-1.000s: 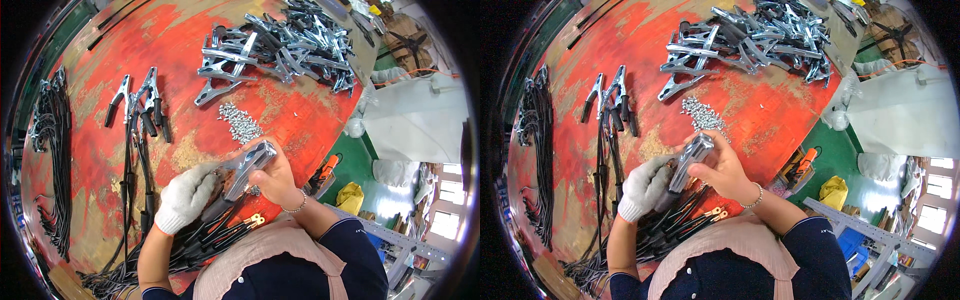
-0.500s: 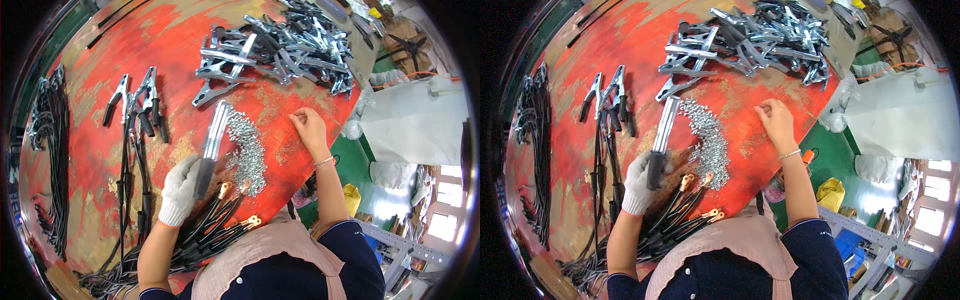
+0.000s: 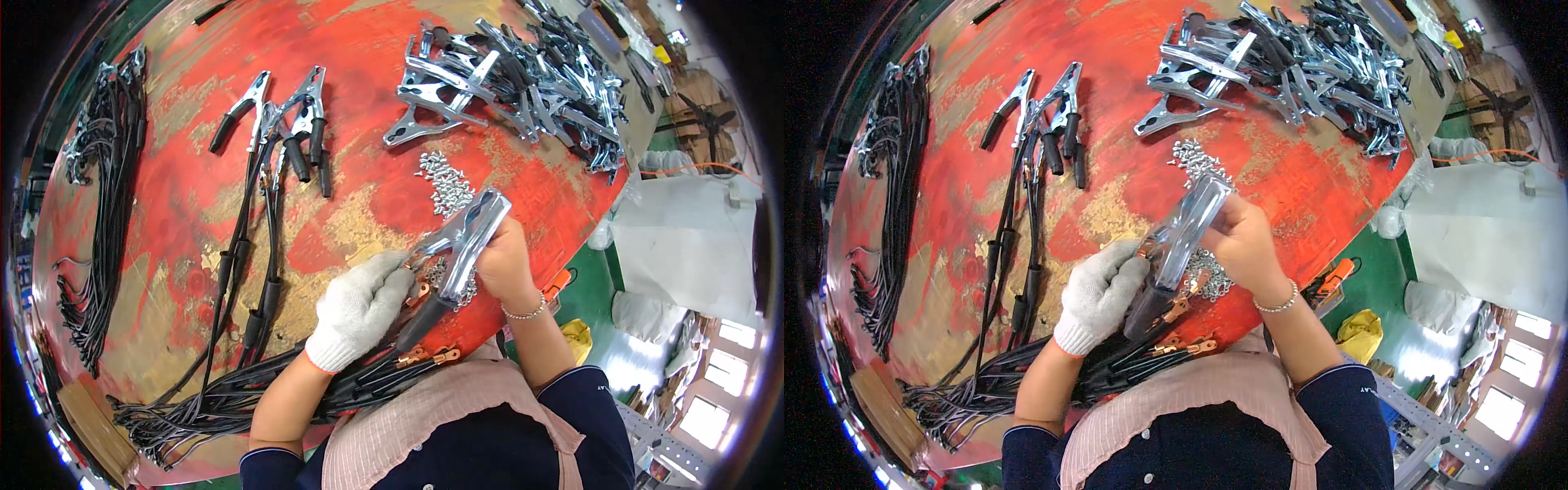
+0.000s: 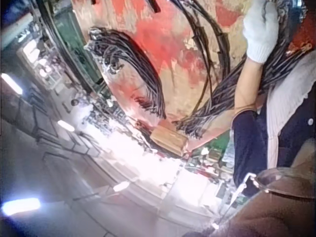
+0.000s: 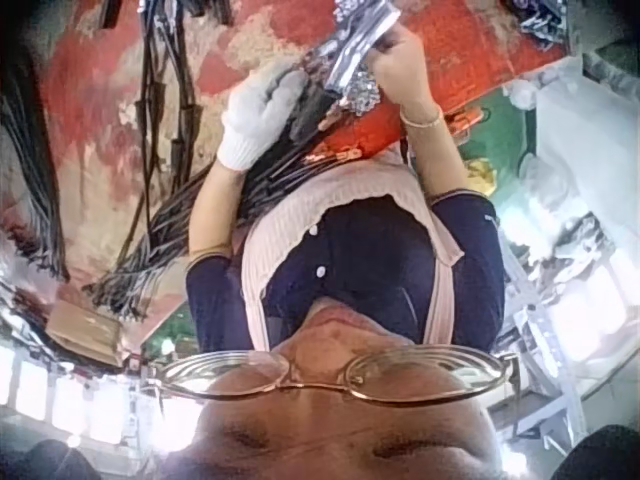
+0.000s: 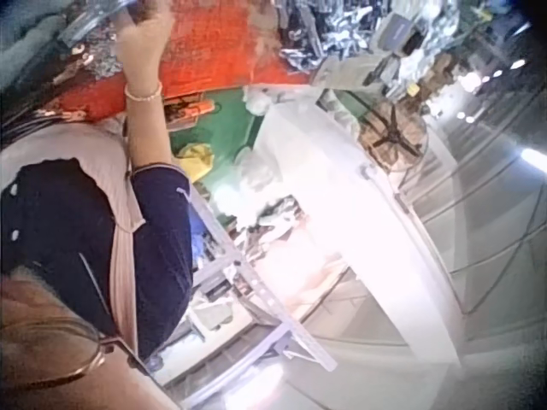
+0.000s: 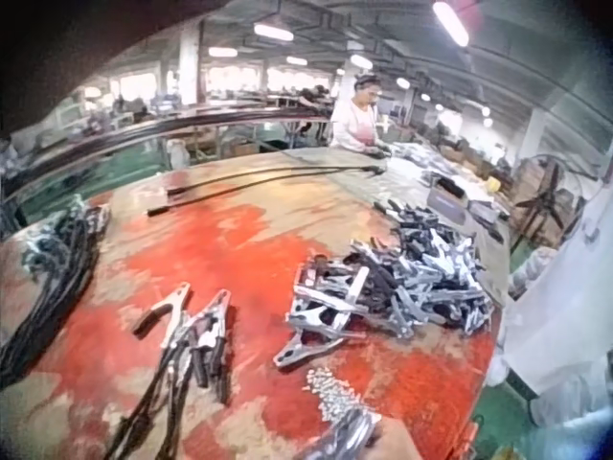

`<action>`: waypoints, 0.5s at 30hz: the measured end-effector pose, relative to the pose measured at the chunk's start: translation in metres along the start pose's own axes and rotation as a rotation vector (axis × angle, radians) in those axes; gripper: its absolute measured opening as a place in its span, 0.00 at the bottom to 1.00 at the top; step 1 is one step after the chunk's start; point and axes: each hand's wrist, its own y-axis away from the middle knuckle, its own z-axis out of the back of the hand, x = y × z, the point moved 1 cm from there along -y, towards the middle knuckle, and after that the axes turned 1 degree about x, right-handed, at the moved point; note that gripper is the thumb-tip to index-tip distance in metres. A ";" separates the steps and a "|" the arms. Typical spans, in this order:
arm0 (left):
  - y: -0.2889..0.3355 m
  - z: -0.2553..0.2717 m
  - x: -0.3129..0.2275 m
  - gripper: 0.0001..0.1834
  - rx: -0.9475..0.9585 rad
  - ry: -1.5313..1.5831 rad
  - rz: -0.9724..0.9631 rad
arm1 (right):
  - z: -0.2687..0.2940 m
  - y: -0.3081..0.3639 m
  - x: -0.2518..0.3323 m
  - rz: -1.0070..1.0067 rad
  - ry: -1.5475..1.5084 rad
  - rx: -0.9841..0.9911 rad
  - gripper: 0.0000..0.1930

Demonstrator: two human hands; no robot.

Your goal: Assembling metal alligator clamps by attaching wires with lugs and small screws.

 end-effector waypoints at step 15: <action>0.003 0.000 0.005 0.19 -0.032 -0.051 -0.081 | 0.013 0.010 -0.059 -0.300 -0.458 0.186 0.10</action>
